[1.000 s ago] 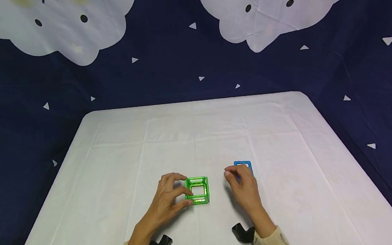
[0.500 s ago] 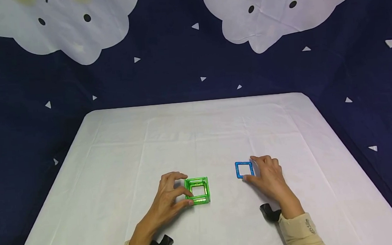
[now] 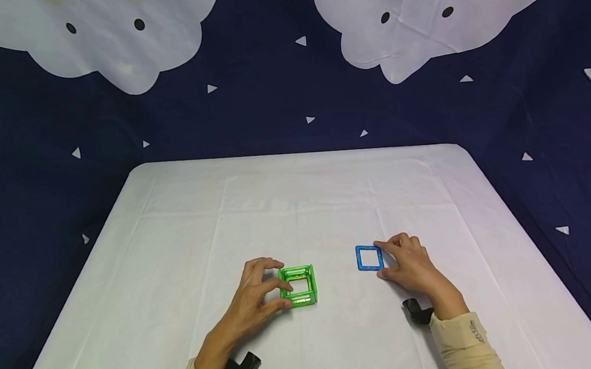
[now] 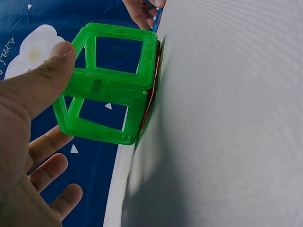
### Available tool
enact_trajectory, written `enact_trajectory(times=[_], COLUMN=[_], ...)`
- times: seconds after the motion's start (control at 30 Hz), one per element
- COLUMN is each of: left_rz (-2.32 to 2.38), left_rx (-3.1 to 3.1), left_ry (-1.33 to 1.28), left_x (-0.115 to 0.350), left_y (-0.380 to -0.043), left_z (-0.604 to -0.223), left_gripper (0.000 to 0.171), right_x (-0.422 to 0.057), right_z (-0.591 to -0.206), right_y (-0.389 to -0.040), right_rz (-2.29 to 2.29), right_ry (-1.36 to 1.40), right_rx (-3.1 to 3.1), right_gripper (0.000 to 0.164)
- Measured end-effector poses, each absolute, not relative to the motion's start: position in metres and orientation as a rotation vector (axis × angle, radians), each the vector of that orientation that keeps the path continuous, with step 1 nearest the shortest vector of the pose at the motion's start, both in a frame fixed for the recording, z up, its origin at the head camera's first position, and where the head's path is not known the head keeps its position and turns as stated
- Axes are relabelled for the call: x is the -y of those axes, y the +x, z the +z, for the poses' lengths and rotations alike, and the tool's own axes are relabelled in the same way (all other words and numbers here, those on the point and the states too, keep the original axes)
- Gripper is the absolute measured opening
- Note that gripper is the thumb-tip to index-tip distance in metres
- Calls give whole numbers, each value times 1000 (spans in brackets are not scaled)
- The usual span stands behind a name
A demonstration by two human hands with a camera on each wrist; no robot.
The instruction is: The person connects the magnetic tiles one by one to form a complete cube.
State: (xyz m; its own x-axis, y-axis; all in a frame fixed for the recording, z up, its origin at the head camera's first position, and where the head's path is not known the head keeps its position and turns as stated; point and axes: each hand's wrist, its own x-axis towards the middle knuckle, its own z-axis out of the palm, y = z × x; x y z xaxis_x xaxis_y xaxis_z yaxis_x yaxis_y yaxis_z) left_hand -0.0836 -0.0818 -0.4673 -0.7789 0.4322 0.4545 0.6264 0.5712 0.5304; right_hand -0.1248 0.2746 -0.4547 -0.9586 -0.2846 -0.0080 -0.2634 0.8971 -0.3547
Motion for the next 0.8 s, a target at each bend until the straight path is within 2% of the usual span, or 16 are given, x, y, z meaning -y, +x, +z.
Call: enact_trajectory(times=[0.2, 0.33, 0.8], left_rz=[-1035, -1042, -1097], left_rx=[2513, 2555, 2689], left_ry=[-840, -786, -742], left_x=[86, 89, 90], left_y=[-84, -85, -87], left_z=[-467, -468, -471], left_gripper=[62, 74, 70], right_x=[-277, -279, -277], right_z=[-455, -457, -439], right_y=[-125, -124, -116], right_rz=[-552, -577, -733], right_ry=[-447, -452, -442], right_rx=[-3010, -3026, -3002], right_gripper=[61, 58, 56])
